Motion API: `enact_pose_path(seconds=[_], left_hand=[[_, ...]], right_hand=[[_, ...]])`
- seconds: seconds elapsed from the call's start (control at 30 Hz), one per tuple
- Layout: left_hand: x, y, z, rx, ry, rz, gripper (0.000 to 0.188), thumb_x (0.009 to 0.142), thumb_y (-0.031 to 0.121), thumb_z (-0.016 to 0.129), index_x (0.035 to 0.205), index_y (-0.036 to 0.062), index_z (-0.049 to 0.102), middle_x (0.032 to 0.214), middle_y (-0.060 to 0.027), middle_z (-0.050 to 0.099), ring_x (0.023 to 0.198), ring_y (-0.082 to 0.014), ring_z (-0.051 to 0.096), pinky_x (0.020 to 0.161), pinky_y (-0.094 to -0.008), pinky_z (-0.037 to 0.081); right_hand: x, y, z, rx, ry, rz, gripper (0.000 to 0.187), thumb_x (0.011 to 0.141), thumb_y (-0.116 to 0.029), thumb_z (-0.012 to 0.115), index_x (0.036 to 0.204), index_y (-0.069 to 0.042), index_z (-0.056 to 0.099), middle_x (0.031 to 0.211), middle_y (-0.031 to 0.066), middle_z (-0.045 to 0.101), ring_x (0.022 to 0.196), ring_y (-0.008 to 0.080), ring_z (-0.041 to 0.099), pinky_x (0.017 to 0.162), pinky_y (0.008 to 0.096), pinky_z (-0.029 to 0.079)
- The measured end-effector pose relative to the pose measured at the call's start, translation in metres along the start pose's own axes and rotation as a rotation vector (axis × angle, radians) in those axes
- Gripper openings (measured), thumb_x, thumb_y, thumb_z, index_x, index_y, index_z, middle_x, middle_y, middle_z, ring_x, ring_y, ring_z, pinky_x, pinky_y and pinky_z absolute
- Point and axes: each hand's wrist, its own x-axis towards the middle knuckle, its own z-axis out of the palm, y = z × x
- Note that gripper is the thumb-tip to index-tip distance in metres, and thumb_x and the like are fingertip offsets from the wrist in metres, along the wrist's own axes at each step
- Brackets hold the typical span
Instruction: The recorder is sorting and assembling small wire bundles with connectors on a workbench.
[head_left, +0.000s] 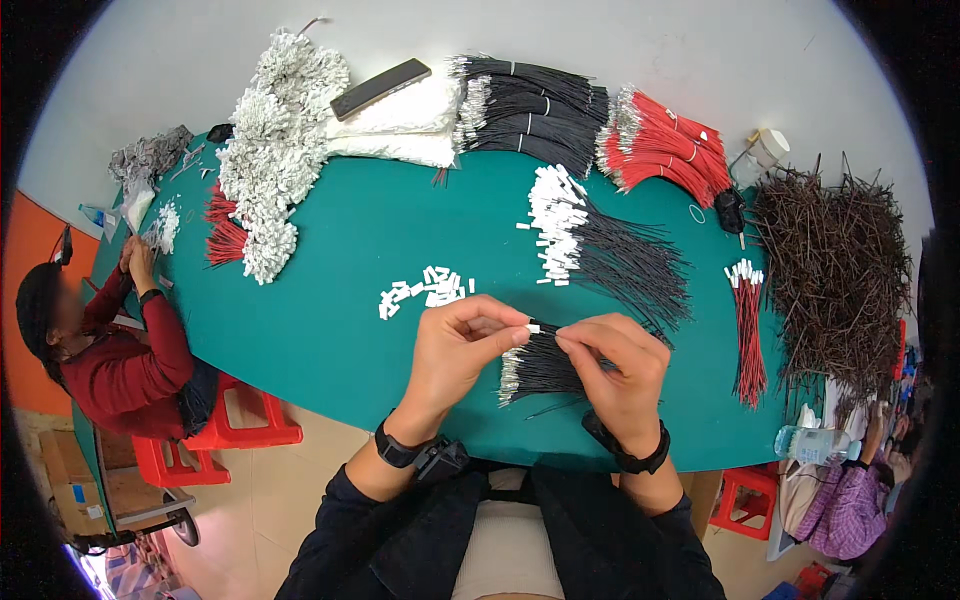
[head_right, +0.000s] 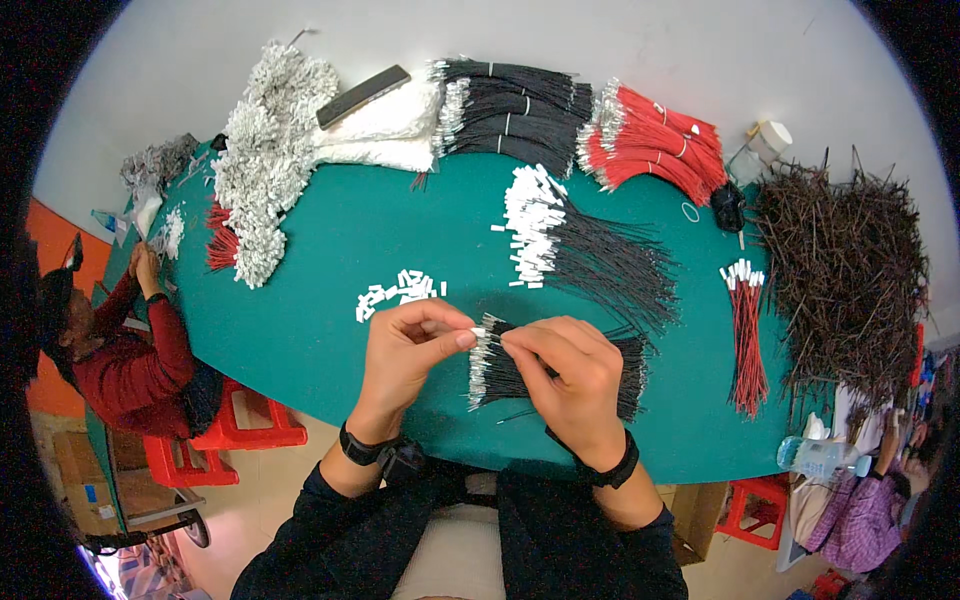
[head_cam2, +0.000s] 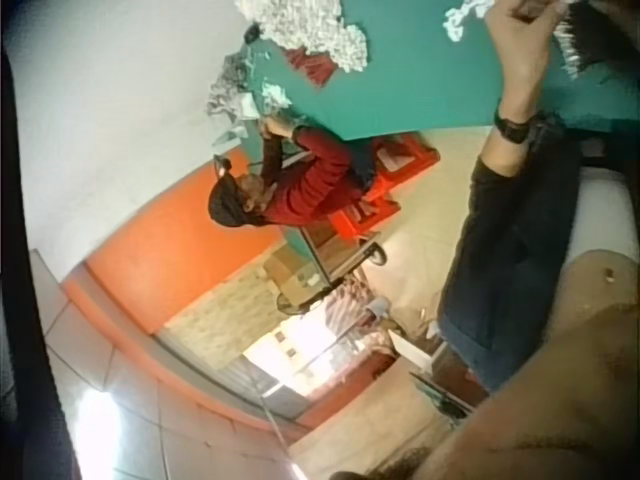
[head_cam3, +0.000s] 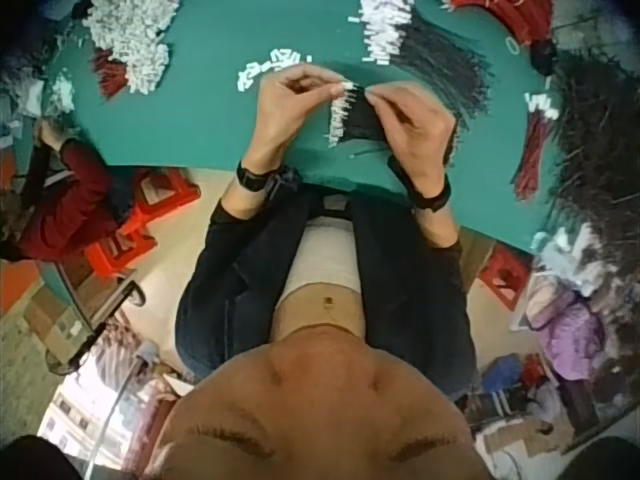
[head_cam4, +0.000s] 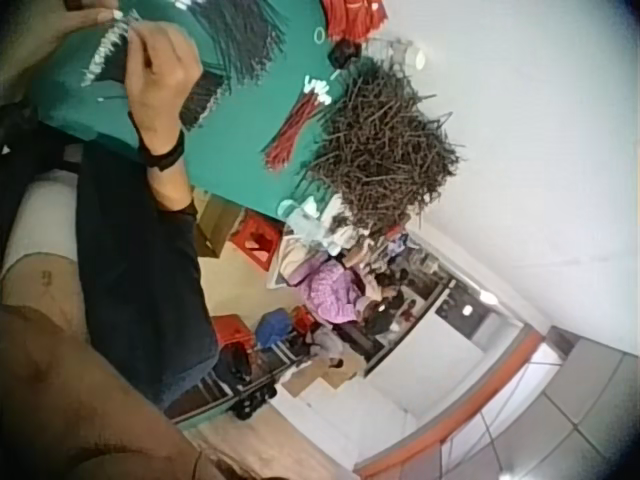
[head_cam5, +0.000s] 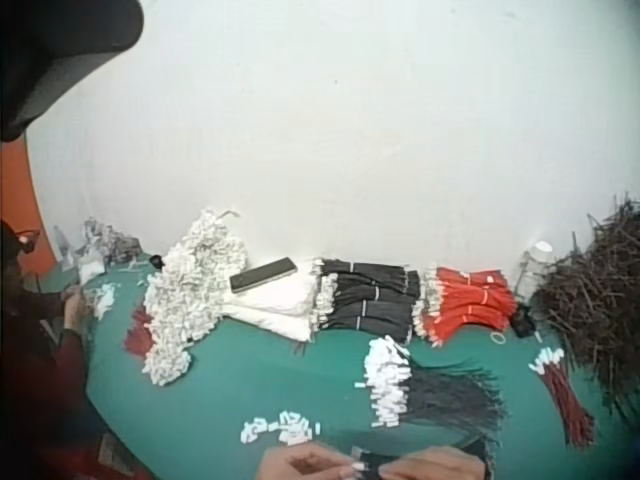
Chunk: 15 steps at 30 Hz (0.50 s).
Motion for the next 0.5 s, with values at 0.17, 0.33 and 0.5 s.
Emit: enact_pose_path(seconds=[0.17, 0.33, 0.5], left_hand=[[-0.0015, -0.0038, 0.0018, -0.001, -0.011, 0.021, 0.014, 0.085, -0.009, 0.077, 0.097, -0.0034, 0.074, 0.096, -0.0088, 0.073, 0.087, -0.0135, 0.072, 0.079, -0.0252, 0.057], [-0.0018, -0.005, 0.0003, 0.006, -0.037, 0.052, 0.01, 0.088, -0.006, 0.076, 0.097, -0.0028, 0.074, 0.097, -0.009, 0.075, 0.088, -0.012, 0.072, 0.081, -0.025, 0.058], [-0.0002, -0.0085, -0.0011, -0.015, -0.069, 0.029, 0.01, 0.088, -0.007, 0.075, 0.097, -0.0032, 0.074, 0.098, -0.0088, 0.074, 0.088, -0.0129, 0.072, 0.081, -0.0262, 0.059]], right_hand=[[-0.0012, 0.0046, 0.0009, -0.014, 0.011, 0.018, 0.012, 0.078, 0.002, 0.079, 0.089, -0.003, 0.075, 0.083, 0.0103, 0.073, 0.074, 0.0268, 0.07, 0.067, 0.0347, 0.053], [-0.0001, 0.004, -0.0013, 0.035, -0.037, 0.048, 0.01, 0.08, 0.002, 0.077, 0.089, -0.002, 0.075, 0.083, 0.0101, 0.073, 0.073, 0.0258, 0.069, 0.066, 0.034, 0.052], [-0.001, 0.0069, -0.0024, 0.087, -0.045, 0.077, 0.01, 0.081, 0.002, 0.077, 0.089, -0.002, 0.074, 0.083, 0.0094, 0.073, 0.073, 0.0242, 0.068, 0.064, 0.0331, 0.051]])
